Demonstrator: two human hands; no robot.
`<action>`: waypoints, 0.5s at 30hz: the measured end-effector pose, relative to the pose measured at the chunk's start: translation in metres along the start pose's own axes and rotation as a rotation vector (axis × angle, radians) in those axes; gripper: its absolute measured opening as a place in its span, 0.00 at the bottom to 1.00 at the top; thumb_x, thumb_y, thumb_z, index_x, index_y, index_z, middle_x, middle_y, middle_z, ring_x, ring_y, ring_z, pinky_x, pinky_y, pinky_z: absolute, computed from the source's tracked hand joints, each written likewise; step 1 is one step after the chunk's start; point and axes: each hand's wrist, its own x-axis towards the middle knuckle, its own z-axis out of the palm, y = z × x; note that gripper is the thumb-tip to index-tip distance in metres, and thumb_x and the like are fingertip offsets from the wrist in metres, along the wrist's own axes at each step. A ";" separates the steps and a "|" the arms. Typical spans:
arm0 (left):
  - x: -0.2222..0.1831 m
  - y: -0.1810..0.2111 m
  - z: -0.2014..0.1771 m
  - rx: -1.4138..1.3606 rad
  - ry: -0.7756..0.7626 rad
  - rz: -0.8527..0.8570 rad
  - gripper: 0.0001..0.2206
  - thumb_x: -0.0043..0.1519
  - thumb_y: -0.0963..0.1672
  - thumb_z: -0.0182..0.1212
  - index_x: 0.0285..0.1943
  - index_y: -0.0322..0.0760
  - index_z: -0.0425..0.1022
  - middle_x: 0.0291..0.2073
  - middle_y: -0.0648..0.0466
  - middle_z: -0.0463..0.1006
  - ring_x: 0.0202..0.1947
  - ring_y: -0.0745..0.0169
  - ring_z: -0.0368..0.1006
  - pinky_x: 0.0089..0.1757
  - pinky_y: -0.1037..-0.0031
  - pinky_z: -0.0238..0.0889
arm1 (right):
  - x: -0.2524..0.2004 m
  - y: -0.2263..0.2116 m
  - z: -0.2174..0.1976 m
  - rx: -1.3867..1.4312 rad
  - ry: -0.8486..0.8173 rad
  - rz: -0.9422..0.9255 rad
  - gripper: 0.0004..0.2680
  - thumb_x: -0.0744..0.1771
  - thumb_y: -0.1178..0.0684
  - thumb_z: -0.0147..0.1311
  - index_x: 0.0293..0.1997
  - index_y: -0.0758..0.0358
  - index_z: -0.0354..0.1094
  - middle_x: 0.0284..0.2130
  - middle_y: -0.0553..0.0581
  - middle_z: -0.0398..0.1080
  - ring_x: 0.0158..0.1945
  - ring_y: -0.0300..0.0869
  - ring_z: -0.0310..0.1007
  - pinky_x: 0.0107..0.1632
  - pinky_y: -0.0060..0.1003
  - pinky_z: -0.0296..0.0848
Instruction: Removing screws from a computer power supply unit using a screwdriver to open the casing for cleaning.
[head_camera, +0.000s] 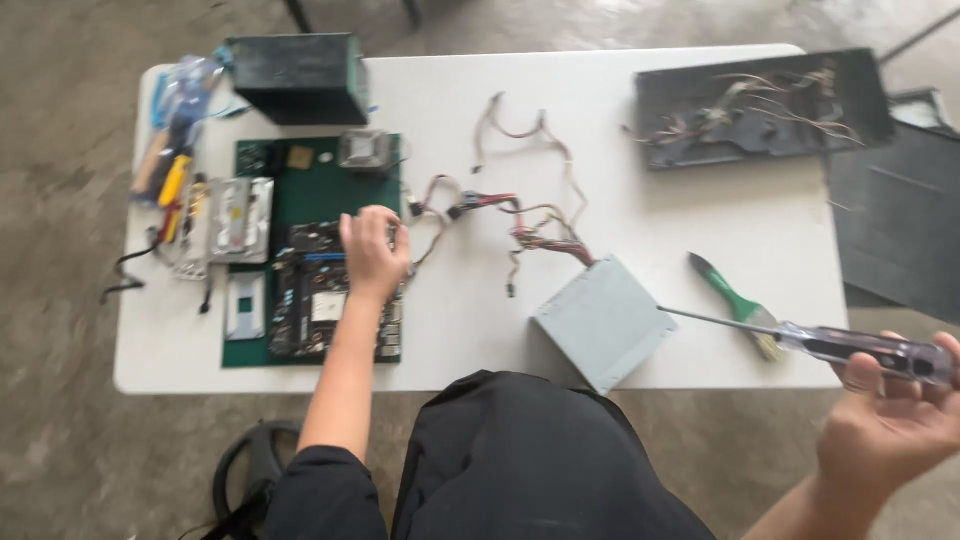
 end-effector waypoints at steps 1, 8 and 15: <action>0.004 -0.033 -0.010 0.015 0.008 -0.016 0.07 0.64 0.44 0.61 0.48 0.43 0.72 0.46 0.55 0.75 0.50 0.50 0.71 0.65 0.35 0.48 | -0.004 0.003 0.006 0.015 -0.017 -0.003 0.18 0.79 0.78 0.54 0.77 0.89 0.47 0.67 0.86 0.54 0.67 0.74 0.63 0.60 0.70 0.76; 0.062 -0.222 -0.053 0.290 0.106 -0.408 0.02 0.65 0.45 0.64 0.44 0.51 0.80 0.42 0.60 0.81 0.48 0.53 0.77 0.63 0.39 0.43 | -0.037 -0.017 0.061 -0.089 -0.090 -0.014 0.14 0.80 0.84 0.49 0.74 0.99 0.49 0.67 0.97 0.58 0.68 0.82 0.65 0.61 0.71 0.74; 0.123 -0.278 -0.071 0.484 -0.347 -0.575 0.07 0.69 0.44 0.61 0.51 0.47 0.84 0.46 0.51 0.84 0.48 0.47 0.80 0.72 0.44 0.29 | -0.084 -0.073 0.093 -0.208 0.015 0.521 0.18 0.82 0.38 0.58 0.75 0.61 0.64 0.65 0.62 0.72 0.66 0.45 0.77 0.73 0.30 0.75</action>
